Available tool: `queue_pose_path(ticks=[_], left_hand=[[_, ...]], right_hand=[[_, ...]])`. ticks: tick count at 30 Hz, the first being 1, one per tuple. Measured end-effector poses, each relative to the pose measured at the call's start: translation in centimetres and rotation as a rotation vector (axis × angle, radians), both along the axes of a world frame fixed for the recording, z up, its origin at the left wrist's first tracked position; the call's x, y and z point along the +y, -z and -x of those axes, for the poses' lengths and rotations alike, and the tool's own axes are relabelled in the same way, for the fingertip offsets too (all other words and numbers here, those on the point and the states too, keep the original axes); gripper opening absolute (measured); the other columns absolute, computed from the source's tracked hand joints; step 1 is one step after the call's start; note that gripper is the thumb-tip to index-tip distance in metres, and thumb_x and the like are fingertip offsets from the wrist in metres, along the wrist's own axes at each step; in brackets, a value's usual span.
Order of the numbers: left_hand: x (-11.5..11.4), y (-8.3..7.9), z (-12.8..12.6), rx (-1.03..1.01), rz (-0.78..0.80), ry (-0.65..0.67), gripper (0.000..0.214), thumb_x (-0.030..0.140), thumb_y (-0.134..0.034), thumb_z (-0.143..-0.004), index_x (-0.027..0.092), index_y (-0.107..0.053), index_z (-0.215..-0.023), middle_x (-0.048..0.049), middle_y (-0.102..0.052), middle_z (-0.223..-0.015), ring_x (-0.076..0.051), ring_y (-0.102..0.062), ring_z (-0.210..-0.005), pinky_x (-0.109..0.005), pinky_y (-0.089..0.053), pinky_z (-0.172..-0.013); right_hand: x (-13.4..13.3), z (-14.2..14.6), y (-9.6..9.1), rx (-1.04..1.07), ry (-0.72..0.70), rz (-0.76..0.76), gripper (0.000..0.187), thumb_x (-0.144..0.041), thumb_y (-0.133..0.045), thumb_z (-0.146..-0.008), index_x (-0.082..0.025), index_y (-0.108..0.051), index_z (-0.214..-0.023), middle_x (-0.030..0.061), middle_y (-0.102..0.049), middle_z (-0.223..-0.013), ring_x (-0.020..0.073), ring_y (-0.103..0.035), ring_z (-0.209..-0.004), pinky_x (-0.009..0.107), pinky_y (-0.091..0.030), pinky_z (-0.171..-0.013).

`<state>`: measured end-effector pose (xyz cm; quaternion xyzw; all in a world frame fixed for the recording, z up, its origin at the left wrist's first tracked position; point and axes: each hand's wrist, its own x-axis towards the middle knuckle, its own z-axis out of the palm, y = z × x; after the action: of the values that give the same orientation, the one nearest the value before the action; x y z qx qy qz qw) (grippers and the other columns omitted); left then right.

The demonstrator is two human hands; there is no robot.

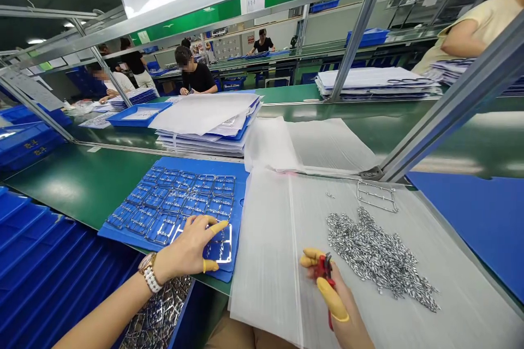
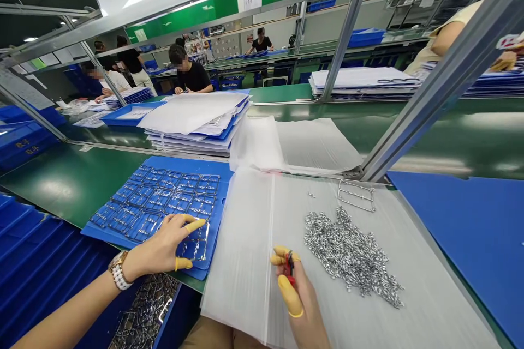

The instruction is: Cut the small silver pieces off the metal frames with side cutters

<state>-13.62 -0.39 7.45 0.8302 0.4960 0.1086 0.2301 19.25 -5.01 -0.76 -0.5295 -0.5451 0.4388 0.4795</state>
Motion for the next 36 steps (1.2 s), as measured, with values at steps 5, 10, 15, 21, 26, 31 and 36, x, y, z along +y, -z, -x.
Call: queue_pose_path(ticks=[5, 10, 15, 21, 26, 31, 36], left_hand=[[-0.6, -0.7, -2.0, -0.885, 0.476, -0.134, 0.078, 0.057, -0.054, -0.076, 0.039, -0.016, -0.143, -0.0099, -0.041, -0.134, -0.025, -0.055, -0.091, -0.043, -0.043, -0.08], [-0.6, 1.9, -8.5, -1.636, 1.001, -0.205, 0.064, 0.054, -0.034, -0.085, 0.03, -0.021, -0.143, -0.0155, -0.052, -0.124, -0.024, -0.061, -0.08, -0.05, -0.043, -0.079], [-0.4, 3.7, -12.2, -1.782, 1.161, -0.3, 0.058, 0.051, -0.034, -0.087, 0.031, -0.027, -0.14, -0.0145, -0.052, -0.126, -0.031, -0.062, -0.092, -0.058, -0.039, -0.085], [-0.2, 3.6, -13.0, -1.727, 1.171, -0.395, 0.054, 0.056, -0.035, -0.088, 0.034, -0.034, -0.137, -0.0107, -0.059, -0.117, -0.025, -0.063, -0.085, -0.048, -0.045, -0.079], [-0.3, 4.0, -13.7, -1.757, 1.197, -0.409, 0.05, 0.049, -0.038, -0.089, 0.027, -0.043, -0.133, -0.011, -0.061, -0.114, -0.023, -0.062, -0.085, -0.039, -0.048, -0.072], [-0.3, 4.4, -14.0, -1.767, 1.179, -0.416, 0.05, 0.049, -0.039, -0.087, 0.027, -0.044, -0.132, -0.0104, -0.062, -0.113, -0.024, -0.062, -0.085, -0.038, -0.048, -0.069], [-0.5, 5.0, -14.2, -1.802, 1.156, -0.502, 0.041, 0.045, -0.045, -0.086, 0.022, -0.057, -0.118, -0.008, -0.065, -0.104, -0.019, -0.062, -0.076, -0.033, -0.048, -0.069]], right_hand=[[-0.8, -1.8, -0.3, -0.42, -0.059, 0.083, 0.049, -0.048, -0.043, -0.085, -0.023, -0.042, -0.127, 0.0112, -0.055, -0.123, 0.0244, -0.054, -0.11, 0.038, -0.048, -0.089], [0.1, -2.8, -1.6, -0.692, -0.17, -0.097, 0.048, -0.046, -0.045, -0.086, -0.026, -0.044, -0.13, 0.0095, -0.059, -0.118, 0.0253, -0.054, -0.11, 0.041, -0.047, -0.088], [1.4, -2.4, -4.2, -0.916, -0.132, -0.283, 0.046, -0.049, -0.052, -0.082, -0.029, -0.051, -0.124, 0.0074, -0.065, -0.104, 0.0249, -0.059, -0.093, 0.039, -0.044, -0.075], [3.1, 1.1, -6.6, -1.059, -0.148, -0.401, 0.042, -0.042, -0.058, -0.08, -0.026, -0.055, -0.118, 0.0053, -0.064, -0.09, 0.0218, -0.058, -0.082, 0.033, -0.036, -0.067], [4.1, 3.3, -7.7, -1.121, -0.187, -0.417, 0.041, -0.039, -0.063, -0.077, -0.024, -0.056, -0.114, 0.0041, -0.063, -0.085, 0.0216, -0.056, -0.079, 0.034, -0.033, -0.067], [4.4, 3.6, -8.1, -1.192, -0.179, -0.412, 0.039, -0.038, -0.063, -0.077, -0.022, -0.057, -0.112, 0.0047, -0.062, -0.083, 0.0221, -0.055, -0.079, 0.034, -0.032, -0.066], [4.5, 4.0, -8.6, -1.237, -0.206, -0.369, 0.035, -0.036, -0.063, -0.077, -0.023, -0.058, -0.109, 0.0043, -0.063, -0.083, 0.0228, -0.054, -0.08, 0.035, -0.031, -0.066]])
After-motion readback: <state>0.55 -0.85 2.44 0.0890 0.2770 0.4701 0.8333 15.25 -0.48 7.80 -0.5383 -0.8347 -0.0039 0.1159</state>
